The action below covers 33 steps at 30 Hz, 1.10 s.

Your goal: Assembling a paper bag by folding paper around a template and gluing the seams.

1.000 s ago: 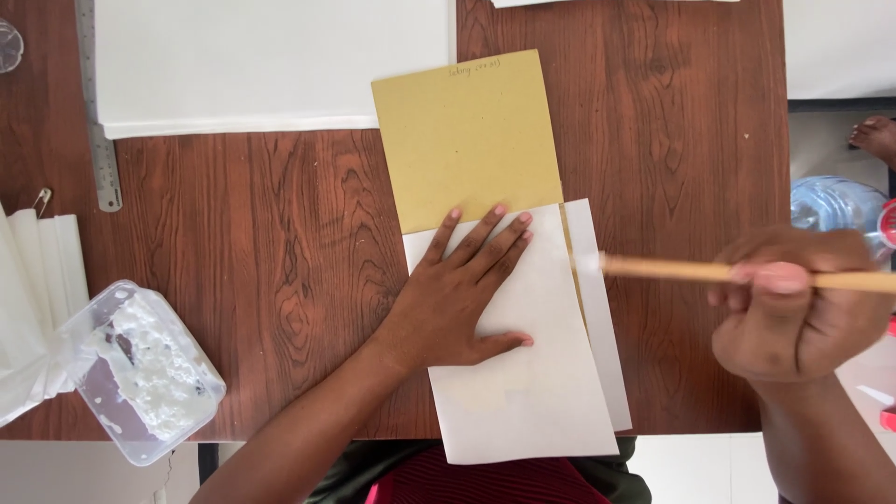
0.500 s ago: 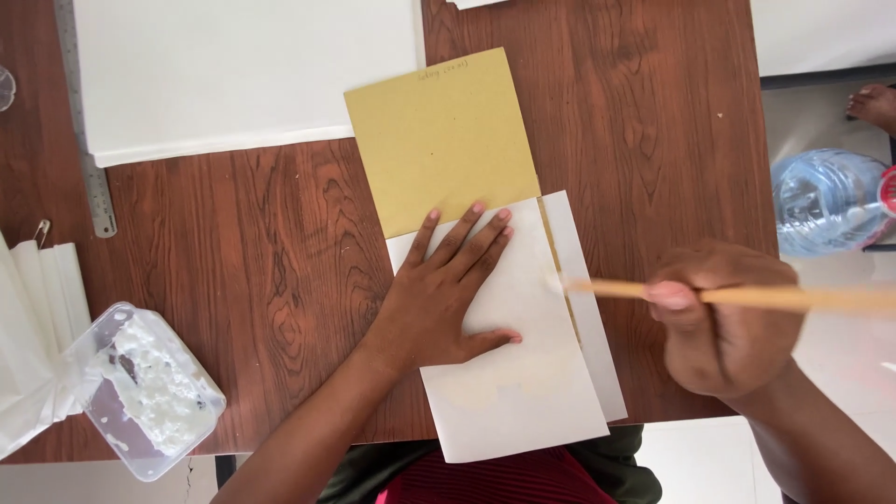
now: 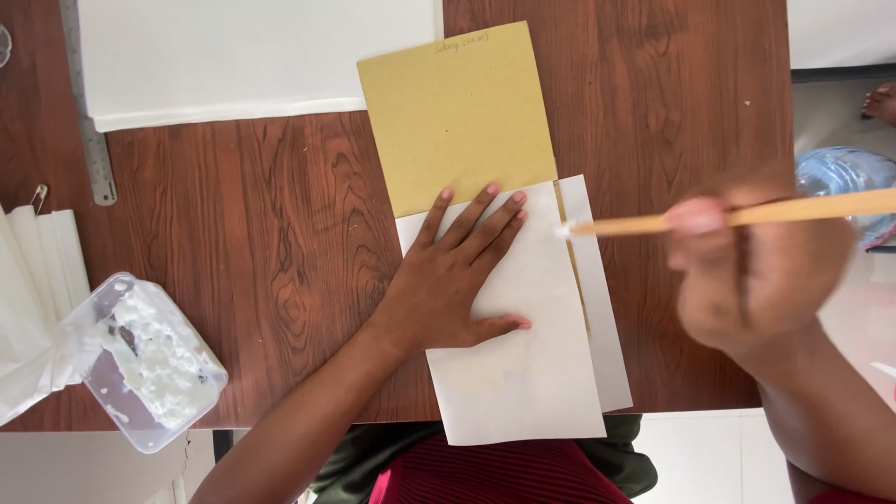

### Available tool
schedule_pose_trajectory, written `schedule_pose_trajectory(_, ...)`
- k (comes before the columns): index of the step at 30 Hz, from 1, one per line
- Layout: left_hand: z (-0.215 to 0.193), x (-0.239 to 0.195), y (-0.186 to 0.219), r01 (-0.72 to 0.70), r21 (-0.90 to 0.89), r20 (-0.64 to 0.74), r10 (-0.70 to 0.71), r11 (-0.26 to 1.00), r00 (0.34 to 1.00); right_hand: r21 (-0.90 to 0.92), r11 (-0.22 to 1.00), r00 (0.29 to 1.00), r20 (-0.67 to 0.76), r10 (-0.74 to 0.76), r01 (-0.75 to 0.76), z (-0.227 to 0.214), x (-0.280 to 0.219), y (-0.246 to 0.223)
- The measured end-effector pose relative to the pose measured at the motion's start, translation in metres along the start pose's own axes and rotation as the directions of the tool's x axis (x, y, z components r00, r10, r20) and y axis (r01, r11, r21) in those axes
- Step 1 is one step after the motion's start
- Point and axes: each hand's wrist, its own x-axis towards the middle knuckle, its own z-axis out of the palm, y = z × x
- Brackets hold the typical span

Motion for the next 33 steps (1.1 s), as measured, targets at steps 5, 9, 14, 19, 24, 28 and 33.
schedule_pose_trajectory(5, 0.0, 0.002, 0.0, -0.012, -0.015, -0.032, 0.012, 1.0, 0.999, -0.069, 0.992, 0.992, 0.065, 0.107, -0.102, -0.004, -0.017, -0.018)
schedule_pose_trajectory(9, -0.001, 0.002, -0.001, -0.019, 0.02, -0.014, 0.02, 1.0, 1.0, -0.075, 0.997, 0.999, 0.033, 0.019, -0.017, 0.002, -0.018, -0.013)
schedule_pose_trajectory(14, 0.002, 0.002, -0.001, -0.014, 0.011, -0.033, 0.015, 1.0, 0.999, 0.087, 0.996, 0.989, -0.141, 0.043, -0.031, 0.003, -0.041, 0.002)
schedule_pose_trajectory(19, 0.004, 0.0, -0.002, -0.016, 0.001, -0.022, 0.016, 1.0, 1.0, -0.001, 0.986, 0.986, 0.018, 0.166, -0.166, 0.003, -0.035, -0.012)
schedule_pose_trajectory(24, 0.007, 0.002, -0.001, -0.003, -0.053, -0.069, 0.0, 0.999, 0.998, 0.209, 0.961, 0.973, -0.106, 0.206, -0.18, -0.017, -0.074, 0.006)
schedule_pose_trajectory(28, 0.021, -0.002, -0.003, 0.004, -0.021, -0.122, -0.007, 1.0, 0.992, 0.421, 0.89, 0.981, 0.154, 0.12, -0.175, -0.046, -0.14, 0.126)
schedule_pose_trajectory(33, 0.074, 0.019, -0.008, 0.102, 0.176, -0.344, -0.036, 0.979, 0.938, 0.586, 0.709, 0.759, 0.641, -0.111, -0.391, 0.022, -0.036, 0.14)
